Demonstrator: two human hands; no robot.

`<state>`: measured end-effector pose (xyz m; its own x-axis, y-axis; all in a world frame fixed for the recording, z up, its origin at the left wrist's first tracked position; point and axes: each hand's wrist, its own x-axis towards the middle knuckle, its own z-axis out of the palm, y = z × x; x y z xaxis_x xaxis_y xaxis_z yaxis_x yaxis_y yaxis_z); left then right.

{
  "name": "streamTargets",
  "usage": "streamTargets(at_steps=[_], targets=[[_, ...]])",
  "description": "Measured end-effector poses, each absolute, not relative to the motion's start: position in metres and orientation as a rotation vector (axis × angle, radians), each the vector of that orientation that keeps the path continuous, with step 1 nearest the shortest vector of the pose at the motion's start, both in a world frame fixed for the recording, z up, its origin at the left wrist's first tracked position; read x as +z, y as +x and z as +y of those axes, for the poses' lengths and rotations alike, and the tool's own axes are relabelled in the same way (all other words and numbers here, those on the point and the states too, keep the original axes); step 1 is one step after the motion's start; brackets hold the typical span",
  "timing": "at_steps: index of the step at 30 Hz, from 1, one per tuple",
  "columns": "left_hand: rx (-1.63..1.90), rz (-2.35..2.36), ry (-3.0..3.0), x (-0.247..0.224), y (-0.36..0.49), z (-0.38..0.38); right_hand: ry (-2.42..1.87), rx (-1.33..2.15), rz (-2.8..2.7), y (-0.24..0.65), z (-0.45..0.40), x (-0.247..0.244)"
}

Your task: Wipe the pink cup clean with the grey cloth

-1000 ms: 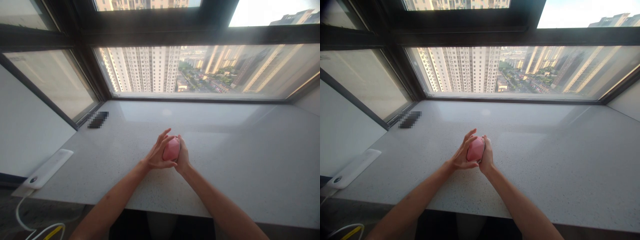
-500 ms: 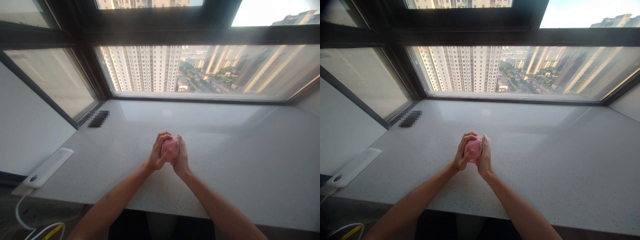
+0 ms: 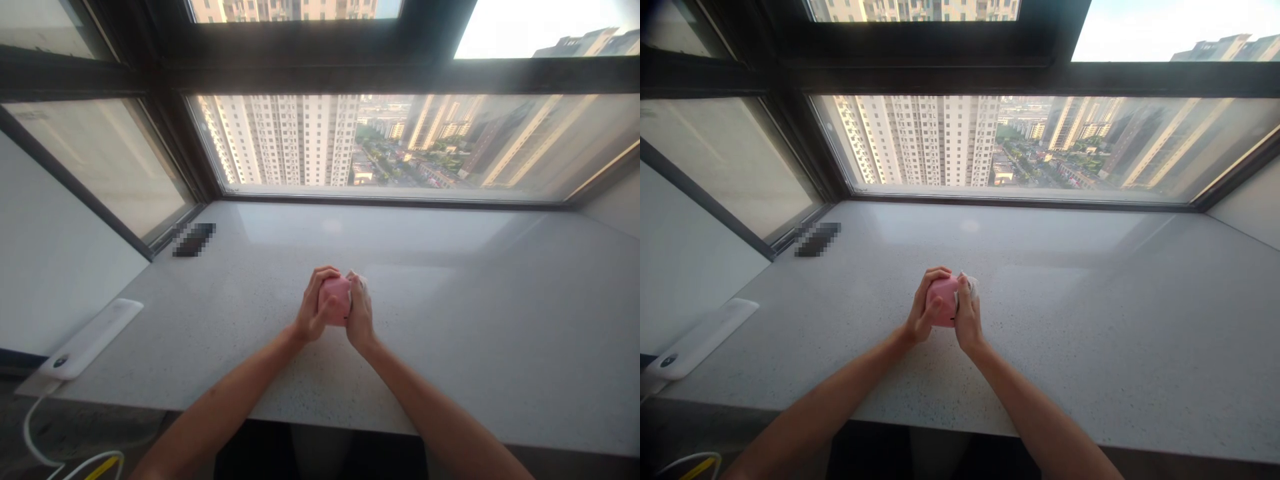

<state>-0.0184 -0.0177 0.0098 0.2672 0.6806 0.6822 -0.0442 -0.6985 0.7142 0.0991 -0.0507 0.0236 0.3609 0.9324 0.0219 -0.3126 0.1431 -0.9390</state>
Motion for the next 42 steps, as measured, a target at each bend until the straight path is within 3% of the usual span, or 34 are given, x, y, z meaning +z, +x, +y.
streamTargets(at_steps=[3, 11, 19, 26, 31, 35, 40, 42], targets=[[1.607, 0.471, 2.089, 0.009, -0.02, -0.017, -1.01, 1.074, -0.662, 0.098, -0.051, 0.023], [1.265, 0.634, 1.545, 0.009, -0.014, -0.025, -1.069, 0.98, -0.81, 0.103, -0.055, 0.026], [1.336, 0.417, 2.208, -0.007, -0.024, -0.003, -0.937, 1.241, -0.462, 0.108, -0.038, 0.028], [1.341, 0.628, 1.669, 0.003, -0.012, -0.02, -1.048, 1.0, -0.662, 0.102, -0.048, 0.025], [1.516, 0.495, 2.143, 0.006, -0.018, -0.015, -0.984, 1.187, -0.585, 0.104, -0.046, 0.031], [1.433, 0.606, 1.918, 0.005, -0.019, -0.014, -1.076, 1.145, -0.639, 0.106, -0.046, 0.032], [1.565, 0.428, 2.361, 0.004, -0.023, -0.009, -0.917, 1.271, -0.621, 0.107, -0.044, 0.036], [1.522, 0.463, 2.259, 0.005, -0.022, -0.011, -0.928, 1.265, -0.629, 0.107, -0.043, 0.035]])
